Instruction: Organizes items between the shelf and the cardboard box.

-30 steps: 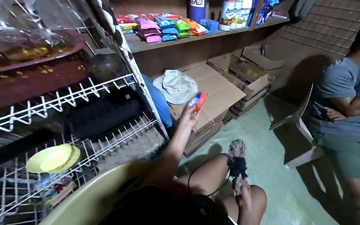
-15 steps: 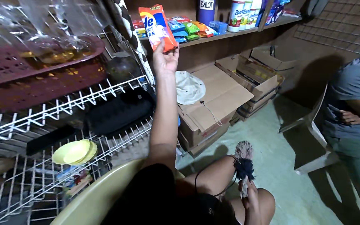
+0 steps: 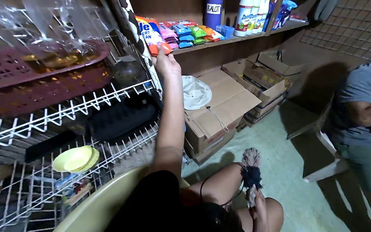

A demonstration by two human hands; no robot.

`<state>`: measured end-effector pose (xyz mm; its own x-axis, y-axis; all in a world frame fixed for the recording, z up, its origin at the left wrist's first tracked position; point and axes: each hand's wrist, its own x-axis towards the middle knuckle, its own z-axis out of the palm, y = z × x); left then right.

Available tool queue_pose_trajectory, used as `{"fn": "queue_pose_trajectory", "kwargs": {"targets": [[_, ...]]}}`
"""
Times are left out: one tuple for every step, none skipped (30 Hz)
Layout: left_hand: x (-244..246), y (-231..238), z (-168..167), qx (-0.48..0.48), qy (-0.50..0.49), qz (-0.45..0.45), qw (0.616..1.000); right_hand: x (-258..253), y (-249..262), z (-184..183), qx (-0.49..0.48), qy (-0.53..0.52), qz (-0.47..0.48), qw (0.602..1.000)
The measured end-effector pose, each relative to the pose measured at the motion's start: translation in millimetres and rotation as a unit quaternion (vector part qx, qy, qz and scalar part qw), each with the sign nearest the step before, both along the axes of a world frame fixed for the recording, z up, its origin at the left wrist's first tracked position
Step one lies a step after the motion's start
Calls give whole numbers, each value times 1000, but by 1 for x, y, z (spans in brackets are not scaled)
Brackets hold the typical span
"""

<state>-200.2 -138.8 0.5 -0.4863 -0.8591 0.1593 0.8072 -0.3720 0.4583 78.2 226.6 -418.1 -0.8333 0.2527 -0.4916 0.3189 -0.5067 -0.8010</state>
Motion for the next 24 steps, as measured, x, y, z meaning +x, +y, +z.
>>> {"fn": "queue_pose_trajectory", "kwargs": {"targets": [[-1, 1, 0, -2, 8, 1, 1000, 0, 0, -1, 0, -1, -1, 1000], [-1, 2, -1, -2, 20, 0, 1000, 0, 0, -1, -1, -3, -3, 1000], [-1, 4, -2, 0, 36, 0, 999, 0, 0, -1, -2, -4, -4, 1000], [-1, 5, -3, 4, 50, -4, 999, -1, 0, -2, -7, -2, -5, 1000], [0, 7, -3, 10, 58, -9, 998, -1, 0, -3, -13, 0, -7, 1000], [0, 9, -2, 19, 65, -15, 998, -1, 0, -4, -20, 2, -9, 1000], [0, 10, -1, 30, 74, -26, 996, -1, 0, -3, -25, 5, -10, 1000], [-1, 11, 0, 41, 86, -42, 994, -2, 0, -2, -26, 5, -12, 1000], [-2, 12, 3, 56, 104, -67, 991, -2, -1, -2, -28, 5, -13, 1000], [-1, 12, 7, 75, 126, -93, 985, -1, -1, -1, -29, 4, -13, 999], [0, 12, 11, 99, 151, -117, 977, -1, 0, -1, -30, 4, -13, 999], [1, 12, 15, 119, 174, -134, 968, -1, 0, -1, -32, 3, -14, 999], [2, 11, 18, 129, 195, -142, 962, -1, 0, -2, -33, 0, -18, 999], [2, 11, 21, 131, 213, -146, 957, -1, 0, -3, -35, -3, -21, 999], [2, 9, 23, 128, 225, -145, 955, -2, 1, -4, -35, -5, -22, 999], [2, 8, 26, 126, 226, -141, 956, -2, 2, -5, -35, -4, -21, 999], [2, 6, 29, 126, 223, -136, 957, -2, 2, -8, -33, -3, -19, 999], [3, 6, 32, 128, 217, -131, 959, -2, 2, -9, -31, -2, -17, 999], [3, 5, 35, 132, 216, -130, 959, -2, 3, -10, -28, -2, -15, 999], [2, 4, 37, 137, 215, -130, 958, -2, 2, -10, -27, -4, -15, 1000], [2, 3, 38, 138, 217, -131, 957, -2, 2, -9, -28, -5, -15, 999], [2, 1, 37, 141, 220, -133, 956, -2, 1, -8, -32, -6, -15, 999], [1, -1, 37, 141, 228, -138, 953, -2, 1, -7, -37, -4, -15, 999], [-1, -5, 35, 138, 244, -142, 949, -2, 1, -7, -39, -1, -14, 999]]}}
